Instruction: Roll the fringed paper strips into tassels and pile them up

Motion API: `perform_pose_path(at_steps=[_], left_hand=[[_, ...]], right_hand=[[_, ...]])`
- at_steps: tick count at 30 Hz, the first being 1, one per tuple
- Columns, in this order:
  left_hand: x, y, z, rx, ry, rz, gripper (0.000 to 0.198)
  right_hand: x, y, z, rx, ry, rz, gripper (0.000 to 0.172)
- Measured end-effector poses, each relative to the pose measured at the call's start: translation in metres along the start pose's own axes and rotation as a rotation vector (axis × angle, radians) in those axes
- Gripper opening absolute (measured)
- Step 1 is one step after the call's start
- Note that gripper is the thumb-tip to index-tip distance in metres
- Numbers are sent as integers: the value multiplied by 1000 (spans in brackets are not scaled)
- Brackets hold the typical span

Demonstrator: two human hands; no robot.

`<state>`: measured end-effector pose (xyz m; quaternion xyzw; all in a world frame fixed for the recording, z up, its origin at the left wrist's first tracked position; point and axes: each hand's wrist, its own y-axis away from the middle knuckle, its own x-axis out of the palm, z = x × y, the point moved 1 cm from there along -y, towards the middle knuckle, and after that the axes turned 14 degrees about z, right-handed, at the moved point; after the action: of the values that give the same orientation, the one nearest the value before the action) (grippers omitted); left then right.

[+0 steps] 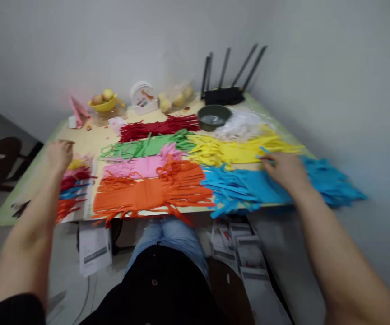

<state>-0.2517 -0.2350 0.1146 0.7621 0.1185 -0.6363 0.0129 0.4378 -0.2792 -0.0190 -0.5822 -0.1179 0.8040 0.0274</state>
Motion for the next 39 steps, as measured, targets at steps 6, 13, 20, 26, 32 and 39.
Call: perform_pose_path(at_steps=[6,13,20,26,32,39], left_hand=[[26,2,-208,748,202,-104,20],[143,82,-482,1043,118,515,29],[229,58,-545,899,5,616,30],[243,46,-543,849,13,650,32],[240,43,-543,821,46,691,30],[233,41,-545,759,64,746,21]], right_hand=[[-11,-23,-28,12,145,360,32],[-4,-46,-50,-70,201,463,35],[-3,-59,-70,-126,178,482,28],[-5,-63,-77,-123,120,477,26],[-2,-67,-77,-119,92,500,29],[6,-74,-80,-23,77,501,26]])
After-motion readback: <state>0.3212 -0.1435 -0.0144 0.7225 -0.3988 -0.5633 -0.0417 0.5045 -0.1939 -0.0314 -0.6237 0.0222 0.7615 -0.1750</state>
